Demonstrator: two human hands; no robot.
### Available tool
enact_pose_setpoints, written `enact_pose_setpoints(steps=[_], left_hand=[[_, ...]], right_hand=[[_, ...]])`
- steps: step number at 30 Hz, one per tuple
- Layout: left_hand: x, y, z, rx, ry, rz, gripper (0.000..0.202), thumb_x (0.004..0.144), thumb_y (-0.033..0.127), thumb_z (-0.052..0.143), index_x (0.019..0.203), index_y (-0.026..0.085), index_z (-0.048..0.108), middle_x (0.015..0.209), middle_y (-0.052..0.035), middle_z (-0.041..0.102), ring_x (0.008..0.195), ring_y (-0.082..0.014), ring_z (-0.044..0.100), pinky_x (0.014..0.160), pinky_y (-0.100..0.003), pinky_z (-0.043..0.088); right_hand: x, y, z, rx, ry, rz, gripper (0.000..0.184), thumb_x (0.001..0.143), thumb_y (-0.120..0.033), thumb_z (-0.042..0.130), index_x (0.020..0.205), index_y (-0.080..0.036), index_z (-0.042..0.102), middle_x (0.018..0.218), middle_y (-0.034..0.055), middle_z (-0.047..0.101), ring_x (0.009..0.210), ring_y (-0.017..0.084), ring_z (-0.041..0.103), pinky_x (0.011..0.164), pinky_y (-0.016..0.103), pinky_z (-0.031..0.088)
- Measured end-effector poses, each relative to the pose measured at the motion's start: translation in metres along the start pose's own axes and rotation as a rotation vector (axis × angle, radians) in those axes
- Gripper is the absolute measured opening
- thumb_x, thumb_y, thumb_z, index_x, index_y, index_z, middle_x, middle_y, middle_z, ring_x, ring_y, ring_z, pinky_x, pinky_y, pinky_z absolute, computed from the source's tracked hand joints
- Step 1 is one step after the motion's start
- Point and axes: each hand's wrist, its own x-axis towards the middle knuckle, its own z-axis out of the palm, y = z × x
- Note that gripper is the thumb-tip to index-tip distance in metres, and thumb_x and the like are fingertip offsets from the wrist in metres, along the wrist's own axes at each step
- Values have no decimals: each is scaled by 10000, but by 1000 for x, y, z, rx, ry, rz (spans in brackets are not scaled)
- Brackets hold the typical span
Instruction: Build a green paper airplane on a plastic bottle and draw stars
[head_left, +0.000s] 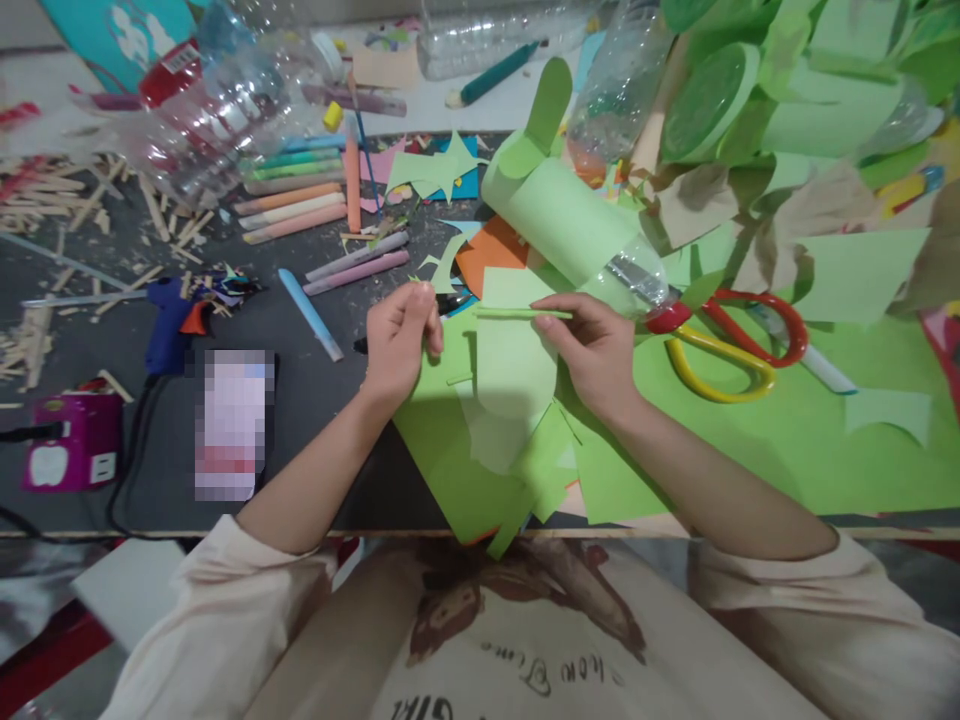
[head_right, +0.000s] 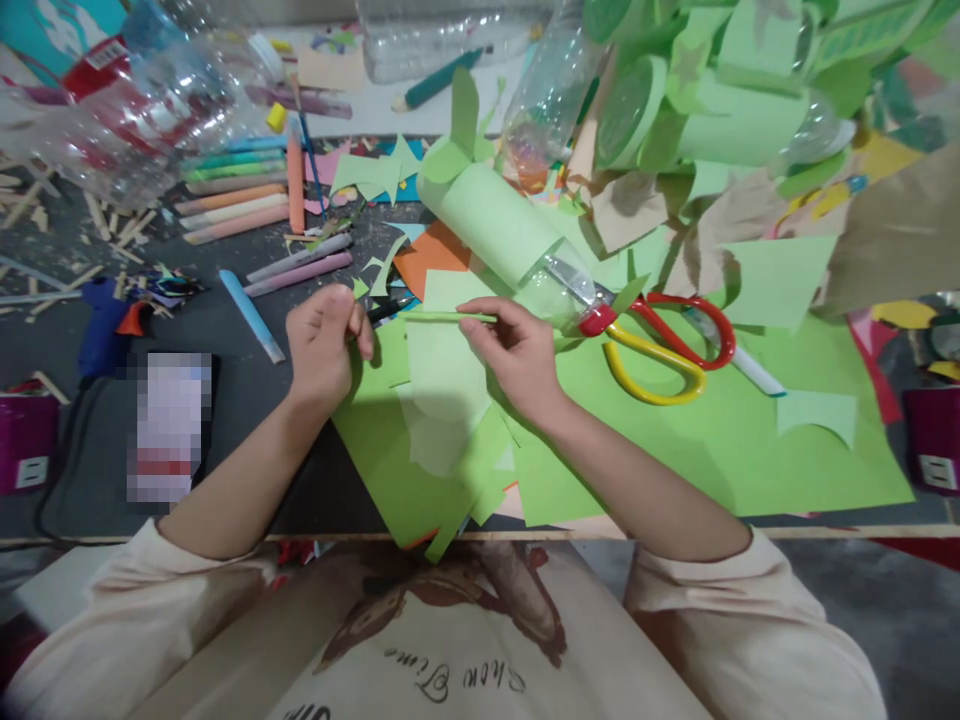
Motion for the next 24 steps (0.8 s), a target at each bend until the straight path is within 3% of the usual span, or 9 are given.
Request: enact_pose_setpoints(steps=[2,5,8,11,13,15,19,22,24], left_hand=[[-1,-1,0,24,57,12,621,837,711,622,525,198,464,421,51,479,363,-63,444,410,-201,398],[-2,-1,2,30,132,50,564,798,742,642,644,206,559,558,30,615,427,-75,528,450,-211,445],[-4,1,4,86,129,105,555,900,721,519,682,217,601,658,-5,668,541,-108,606,557,-255,519],[-7,6,4,273,90,231,534,969,649,452,675,234,616,746,-35,700,727,-162,668,727,-324,563],[-10,9,3,394,22,313,476,998,582,436,723,247,634,821,-49,722,833,-188,680,828,-362,556],[-11,7,2,471,-118,347,404,1019,505,417,823,251,663,899,-61,738,903,-204,686,880,-377,543],[-10,-2,3,665,-450,339,306,994,394,458,1093,224,692,1146,-96,734,1104,-253,672,963,-394,518],[-9,-8,4,812,-548,304,366,985,360,466,1247,187,655,1343,-133,659,1271,-288,600,1081,-438,462],[-8,-10,3,876,-553,291,400,978,373,489,1294,172,631,1431,-149,600,1355,-310,534,1146,-468,410]], right_hand=[[2,2,-1,14,36,11,173,858,-433,721,907,-270,758,723,-26,643,507,90,449,468,258,399],[4,4,-3,72,40,64,279,901,-533,645,1020,-303,747,707,-33,629,496,96,506,478,263,448],[2,1,-2,129,-99,114,400,918,-585,591,1202,-319,685,697,-41,643,520,109,571,467,251,464],[-2,-4,-2,50,-275,85,420,943,-582,554,1241,-305,657,579,-76,574,430,95,492,424,242,424],[-5,-8,-2,-43,-323,32,373,969,-553,526,1172,-282,682,502,-94,491,391,92,428,424,247,408],[-9,-11,-3,-106,-328,-32,328,988,-507,511,1107,-261,694,495,-89,482,401,96,435,439,254,411],[-11,-23,-5,-110,-289,-200,230,1004,-357,502,1111,-264,683,671,-38,656,504,111,577,501,267,494],[0,-41,-17,-180,-195,-357,241,963,-229,562,1164,-307,672,880,-4,732,727,149,694,673,320,583],[12,-54,-30,-343,-129,-386,230,941,-226,605,1138,-315,682,995,29,739,930,193,702,825,386,578]])
